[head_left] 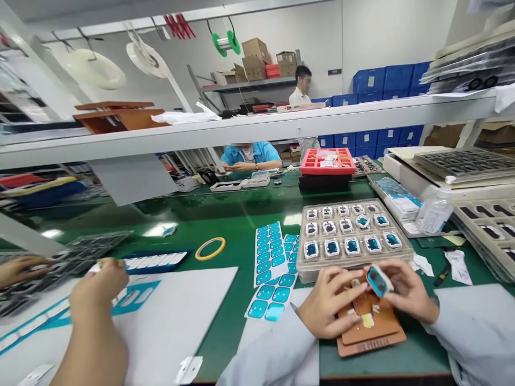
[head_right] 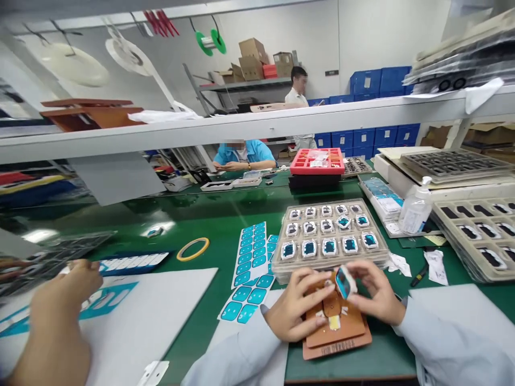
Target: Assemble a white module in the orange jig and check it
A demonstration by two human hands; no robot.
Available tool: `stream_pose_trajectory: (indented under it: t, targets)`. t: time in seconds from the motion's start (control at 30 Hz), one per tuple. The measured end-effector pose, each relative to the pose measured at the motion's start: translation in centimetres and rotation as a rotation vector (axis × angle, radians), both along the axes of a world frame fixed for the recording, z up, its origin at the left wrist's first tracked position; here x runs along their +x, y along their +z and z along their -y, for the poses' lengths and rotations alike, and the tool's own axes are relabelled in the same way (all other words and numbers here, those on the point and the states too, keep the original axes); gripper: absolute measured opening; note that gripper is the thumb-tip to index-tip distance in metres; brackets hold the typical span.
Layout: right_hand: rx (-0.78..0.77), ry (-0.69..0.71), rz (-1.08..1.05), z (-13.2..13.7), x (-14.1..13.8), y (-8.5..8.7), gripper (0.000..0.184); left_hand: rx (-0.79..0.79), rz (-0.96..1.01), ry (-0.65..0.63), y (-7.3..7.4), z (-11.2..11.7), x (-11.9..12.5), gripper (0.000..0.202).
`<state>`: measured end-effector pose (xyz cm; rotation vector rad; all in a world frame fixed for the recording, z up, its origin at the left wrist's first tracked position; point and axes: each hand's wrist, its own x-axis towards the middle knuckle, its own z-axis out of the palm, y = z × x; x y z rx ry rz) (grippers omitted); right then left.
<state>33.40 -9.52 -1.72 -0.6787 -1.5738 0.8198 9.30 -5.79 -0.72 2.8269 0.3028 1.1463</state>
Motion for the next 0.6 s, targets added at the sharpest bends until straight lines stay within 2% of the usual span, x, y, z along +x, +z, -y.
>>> stream_pose_trajectory:
  t: [0.13,0.27,0.33,0.43,0.5,0.6]
  targets:
    - [-0.304,0.095,-0.383,0.1,-0.2,1.7,0.041,0.118,0.209,0.127,0.3,-0.4,-0.6,0.036]
    - [-0.487,0.169,-0.597,0.1,-1.0,3.7,0.040,0.163,0.459,0.384,0.9,-1.6,-2.6,0.019]
    - [-0.577,0.251,-0.676,-0.2,-1.4,4.7,0.037,0.101,0.549,0.566,1.3,-2.7,-4.1,0.014]
    - [-0.673,0.344,-0.712,-1.0,-1.9,6.7,0.032,-0.070,0.626,0.893,1.7,-4.4,-6.4,0.019]
    - [-0.707,0.387,-0.712,-1.6,-2.3,8.3,0.029,-0.208,0.591,1.053,1.6,-5.4,-7.3,0.025]
    - [-0.733,0.477,-0.716,-2.2,-3.4,10.5,0.027,-0.388,0.427,1.184,1.1,-6.2,-7.6,0.027]
